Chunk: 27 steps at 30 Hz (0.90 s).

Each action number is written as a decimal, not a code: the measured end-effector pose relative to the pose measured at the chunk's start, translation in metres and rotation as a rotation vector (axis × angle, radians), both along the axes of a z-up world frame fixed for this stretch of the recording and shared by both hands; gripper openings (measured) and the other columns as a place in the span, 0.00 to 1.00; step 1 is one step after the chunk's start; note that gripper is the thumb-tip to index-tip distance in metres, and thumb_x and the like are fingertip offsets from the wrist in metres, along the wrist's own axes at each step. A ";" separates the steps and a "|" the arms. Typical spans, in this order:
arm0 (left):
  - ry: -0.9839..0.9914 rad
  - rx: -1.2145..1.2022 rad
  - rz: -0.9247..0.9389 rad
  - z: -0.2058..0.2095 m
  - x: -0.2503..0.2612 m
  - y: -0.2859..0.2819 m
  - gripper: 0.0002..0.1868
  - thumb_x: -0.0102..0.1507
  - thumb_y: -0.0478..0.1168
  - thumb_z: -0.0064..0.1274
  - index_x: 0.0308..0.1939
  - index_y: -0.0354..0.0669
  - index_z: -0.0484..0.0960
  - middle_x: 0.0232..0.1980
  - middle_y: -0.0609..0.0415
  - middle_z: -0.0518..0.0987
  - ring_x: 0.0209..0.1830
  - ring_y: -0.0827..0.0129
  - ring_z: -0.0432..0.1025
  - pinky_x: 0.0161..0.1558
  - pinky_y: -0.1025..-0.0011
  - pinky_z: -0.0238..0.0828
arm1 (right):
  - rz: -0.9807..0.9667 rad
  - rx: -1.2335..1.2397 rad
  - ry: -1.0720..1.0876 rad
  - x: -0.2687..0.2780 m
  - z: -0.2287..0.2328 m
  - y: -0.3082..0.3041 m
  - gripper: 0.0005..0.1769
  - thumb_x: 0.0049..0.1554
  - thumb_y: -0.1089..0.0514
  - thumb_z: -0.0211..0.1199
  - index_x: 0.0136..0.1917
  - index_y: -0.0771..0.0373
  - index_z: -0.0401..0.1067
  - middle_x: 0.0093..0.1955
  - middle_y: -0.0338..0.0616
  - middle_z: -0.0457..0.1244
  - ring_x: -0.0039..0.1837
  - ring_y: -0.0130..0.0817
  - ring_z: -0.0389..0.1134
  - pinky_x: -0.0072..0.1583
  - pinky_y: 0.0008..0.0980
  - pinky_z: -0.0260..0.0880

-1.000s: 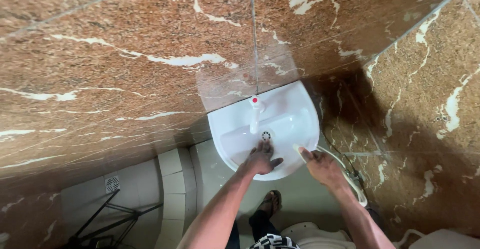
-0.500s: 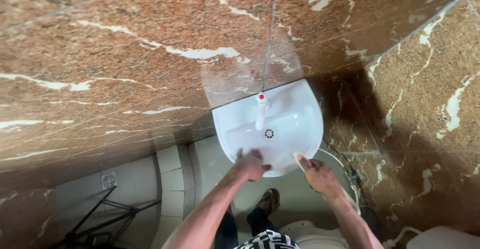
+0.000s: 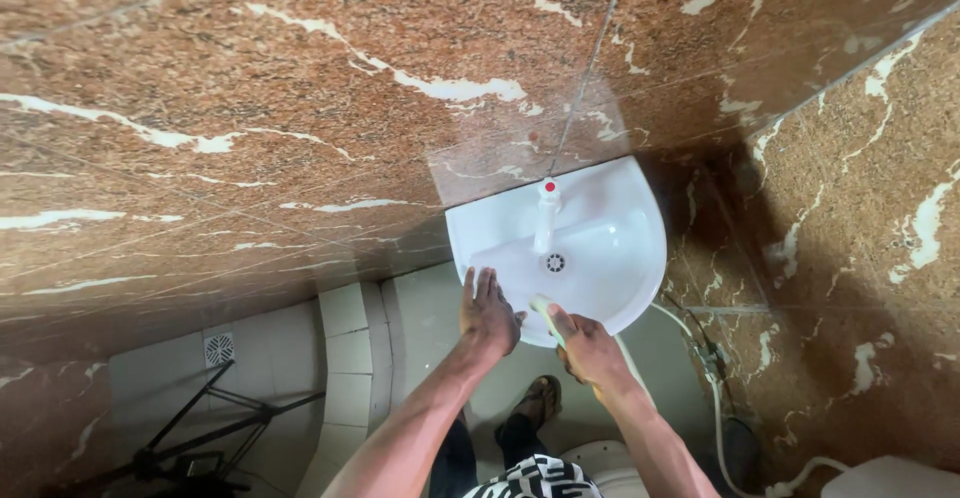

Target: Cleaning a bathroom sink with a toothbrush and detergent powder.

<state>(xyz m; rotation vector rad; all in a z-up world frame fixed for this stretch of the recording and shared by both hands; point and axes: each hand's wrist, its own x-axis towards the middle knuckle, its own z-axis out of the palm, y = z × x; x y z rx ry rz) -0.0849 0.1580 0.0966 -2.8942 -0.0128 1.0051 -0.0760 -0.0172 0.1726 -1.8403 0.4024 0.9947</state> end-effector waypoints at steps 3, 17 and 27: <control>0.064 -0.074 -0.048 0.010 -0.001 0.000 0.36 0.74 0.61 0.27 0.71 0.34 0.66 0.83 0.41 0.50 0.85 0.53 0.39 0.79 0.46 0.20 | -0.034 -0.077 0.021 0.001 -0.016 -0.013 0.33 0.60 0.31 0.54 0.47 0.65 0.77 0.28 0.39 0.58 0.25 0.27 0.53 0.29 0.31 0.51; -0.287 -0.536 -0.051 -0.031 -0.047 -0.004 0.32 0.69 0.54 0.44 0.67 0.31 0.72 0.73 0.40 0.69 0.77 0.53 0.58 0.78 0.51 0.44 | 0.013 -0.008 0.012 0.015 0.010 0.014 0.36 0.59 0.30 0.52 0.51 0.67 0.76 0.29 0.38 0.59 0.26 0.27 0.52 0.29 0.29 0.50; -0.126 -0.506 0.000 -0.025 -0.026 -0.013 0.39 0.69 0.61 0.42 0.68 0.27 0.68 0.74 0.38 0.66 0.78 0.53 0.57 0.77 0.49 0.44 | -0.027 -0.139 -0.073 0.061 -0.032 -0.062 0.35 0.60 0.28 0.54 0.53 0.64 0.77 0.31 0.40 0.60 0.28 0.27 0.53 0.29 0.30 0.53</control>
